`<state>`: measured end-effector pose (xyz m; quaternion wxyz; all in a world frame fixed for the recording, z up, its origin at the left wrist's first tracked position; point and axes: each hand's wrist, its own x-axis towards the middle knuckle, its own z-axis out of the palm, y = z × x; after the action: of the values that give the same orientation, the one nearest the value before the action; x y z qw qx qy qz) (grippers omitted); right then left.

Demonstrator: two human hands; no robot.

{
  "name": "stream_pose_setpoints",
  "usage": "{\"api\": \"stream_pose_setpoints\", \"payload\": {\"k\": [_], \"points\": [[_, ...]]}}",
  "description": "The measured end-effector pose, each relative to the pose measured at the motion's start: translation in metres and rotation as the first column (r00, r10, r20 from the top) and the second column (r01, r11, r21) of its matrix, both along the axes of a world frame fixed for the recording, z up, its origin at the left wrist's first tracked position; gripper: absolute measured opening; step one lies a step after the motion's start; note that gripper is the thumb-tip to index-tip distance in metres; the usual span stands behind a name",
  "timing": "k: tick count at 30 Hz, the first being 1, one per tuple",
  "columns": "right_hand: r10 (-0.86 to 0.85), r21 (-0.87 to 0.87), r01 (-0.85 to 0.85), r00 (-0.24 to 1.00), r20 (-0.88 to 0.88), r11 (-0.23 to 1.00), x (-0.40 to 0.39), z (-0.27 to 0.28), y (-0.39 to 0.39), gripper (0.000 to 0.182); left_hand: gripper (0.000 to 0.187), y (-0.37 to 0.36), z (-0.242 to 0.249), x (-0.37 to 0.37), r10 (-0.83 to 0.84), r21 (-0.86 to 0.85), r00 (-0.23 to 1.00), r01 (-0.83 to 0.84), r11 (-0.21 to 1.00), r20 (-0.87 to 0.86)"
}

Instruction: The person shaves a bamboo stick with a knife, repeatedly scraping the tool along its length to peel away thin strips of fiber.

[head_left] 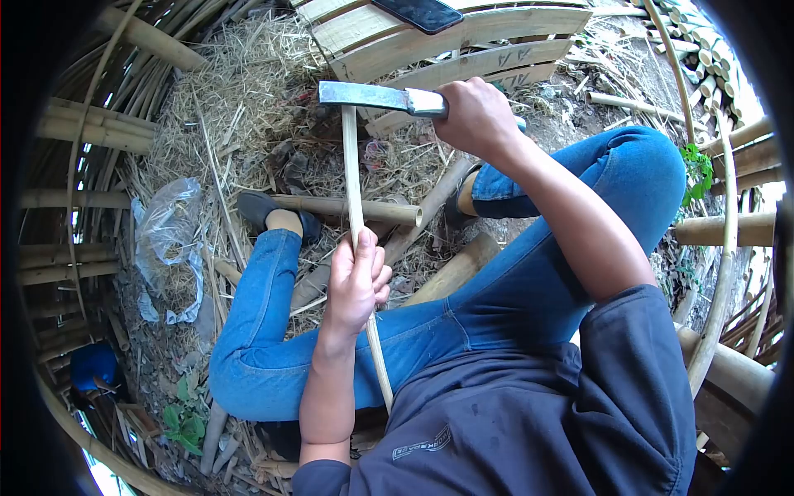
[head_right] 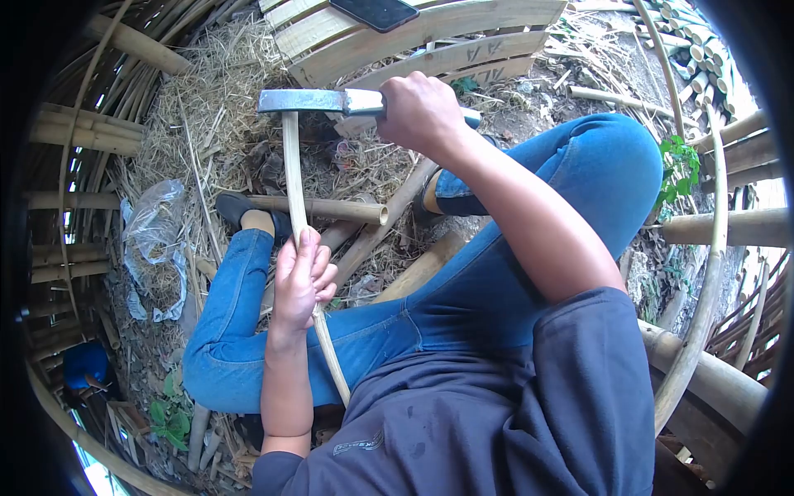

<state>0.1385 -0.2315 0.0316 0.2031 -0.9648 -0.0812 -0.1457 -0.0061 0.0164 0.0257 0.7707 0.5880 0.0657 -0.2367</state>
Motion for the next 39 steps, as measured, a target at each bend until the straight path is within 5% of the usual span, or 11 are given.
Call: {"api": "stream_pose_setpoints", "payload": {"k": [5,11,25,36,39], "points": [[0.176,0.186,-0.156,0.979,-0.099,0.970,-0.025,0.011,0.020,0.023,0.034,0.001,0.003,0.005,0.049,0.014,0.998,-0.049,0.999,-0.027],[0.348,0.063,-0.343,0.917,-0.193,0.937,-0.042,-0.004,0.037,0.012,0.039,0.004,0.004,0.005,0.043,0.004,0.999,-0.043,0.999,-0.015],[0.140,-0.039,-0.148,0.978,-0.154,0.988,-0.010,0.000,0.008,0.017,0.042,-0.003,0.003,-0.004,-0.021,0.119,0.999,0.018,0.993,0.027],[-0.058,0.059,0.061,0.996,-0.066,0.996,-0.005,0.013,0.000,0.019,0.038,-0.006,0.001,-0.004,-0.074,0.020,0.997,0.074,0.997,0.015],[0.064,0.182,-0.049,0.995,-0.074,0.982,-0.011,0.003,0.005,0.017,0.036,-0.006,0.001,-0.002,-0.045,0.001,0.999,0.045,0.999,-0.002]]}}
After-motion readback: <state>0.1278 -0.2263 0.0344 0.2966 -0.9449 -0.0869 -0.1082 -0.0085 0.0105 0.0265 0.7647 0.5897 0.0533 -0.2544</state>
